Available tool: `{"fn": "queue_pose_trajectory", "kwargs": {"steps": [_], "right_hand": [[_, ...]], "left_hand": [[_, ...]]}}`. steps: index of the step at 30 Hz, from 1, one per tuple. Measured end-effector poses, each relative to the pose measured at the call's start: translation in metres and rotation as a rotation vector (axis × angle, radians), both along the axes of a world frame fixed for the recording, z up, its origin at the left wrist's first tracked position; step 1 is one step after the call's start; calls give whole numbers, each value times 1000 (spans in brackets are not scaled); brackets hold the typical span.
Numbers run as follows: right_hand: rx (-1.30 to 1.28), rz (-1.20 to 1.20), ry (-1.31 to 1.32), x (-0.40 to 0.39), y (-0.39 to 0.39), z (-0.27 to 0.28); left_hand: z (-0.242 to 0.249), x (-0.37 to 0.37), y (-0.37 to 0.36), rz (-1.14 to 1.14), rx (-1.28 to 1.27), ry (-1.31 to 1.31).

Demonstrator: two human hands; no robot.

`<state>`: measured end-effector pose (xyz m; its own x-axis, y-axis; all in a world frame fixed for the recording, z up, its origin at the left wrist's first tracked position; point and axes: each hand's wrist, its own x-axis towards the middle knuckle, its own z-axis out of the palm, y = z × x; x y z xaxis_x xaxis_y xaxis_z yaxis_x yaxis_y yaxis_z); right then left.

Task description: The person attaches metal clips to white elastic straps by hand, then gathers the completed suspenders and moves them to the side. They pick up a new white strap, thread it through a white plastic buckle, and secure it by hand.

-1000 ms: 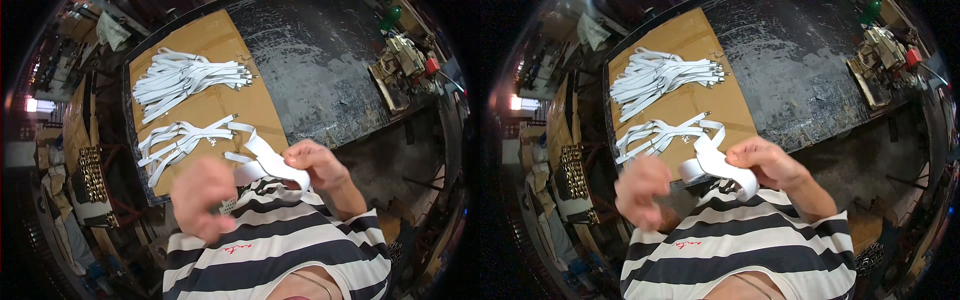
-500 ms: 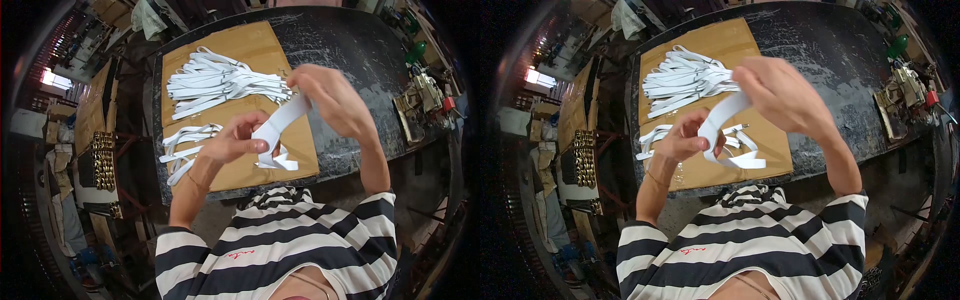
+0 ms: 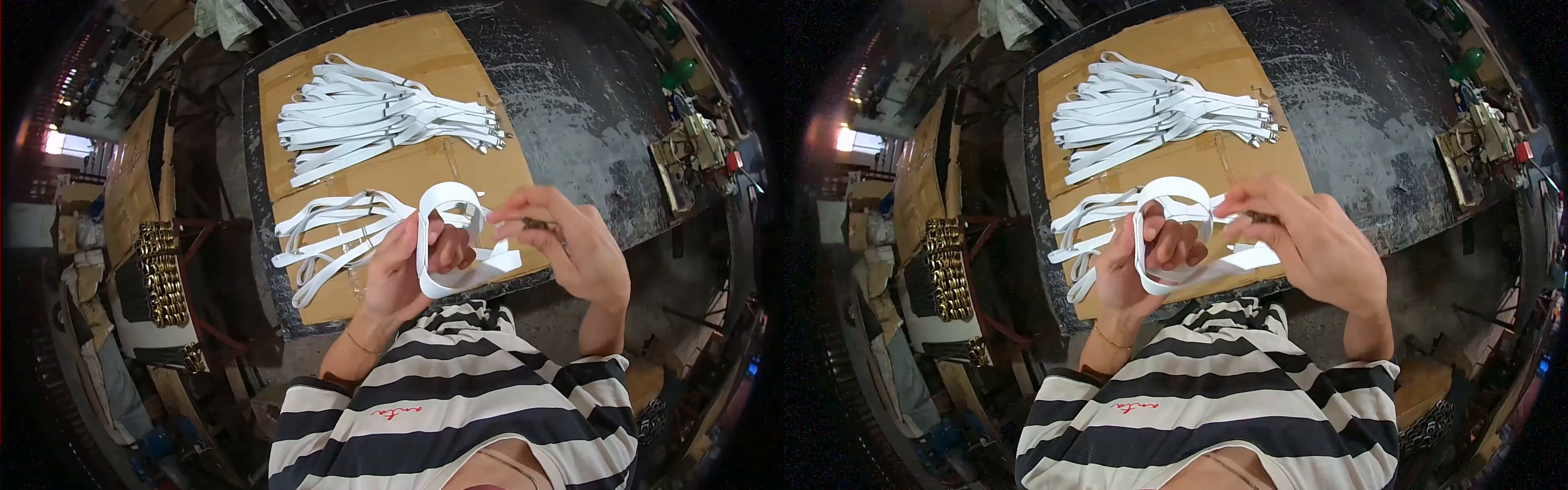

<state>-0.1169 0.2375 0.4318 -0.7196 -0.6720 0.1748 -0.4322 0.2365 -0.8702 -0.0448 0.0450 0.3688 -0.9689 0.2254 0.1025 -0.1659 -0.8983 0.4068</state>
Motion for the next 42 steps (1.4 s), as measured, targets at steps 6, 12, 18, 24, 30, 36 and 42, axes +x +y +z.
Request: {"fn": "queue_pose_trajectory", "kwargs": {"steps": [6, 12, 18, 24, 30, 36, 42], "right_hand": [[-163, -114, -302, 38, -28, 11], [-249, -35, 72, 48, -61, 5], [-365, -243, 21, 61, -72, 2], [-392, -162, 113, 48, -48, -8], [-336, -204, 319, 37, -2, -18], [-336, -298, 335, 19, 52, -22], [-321, -234, 423, 3, 93, -23]], "left_hand": [[5, 14, -12, 194, -264, 57], [10, 30, -24, 206, -378, 60], [19, 40, -6, 290, -466, -169], [14, 34, 20, 288, -480, -122], [4, 20, 67, 349, -470, -129], [7, 1, 134, 445, -587, -232], [11, -8, 179, 457, -517, -229]]}}
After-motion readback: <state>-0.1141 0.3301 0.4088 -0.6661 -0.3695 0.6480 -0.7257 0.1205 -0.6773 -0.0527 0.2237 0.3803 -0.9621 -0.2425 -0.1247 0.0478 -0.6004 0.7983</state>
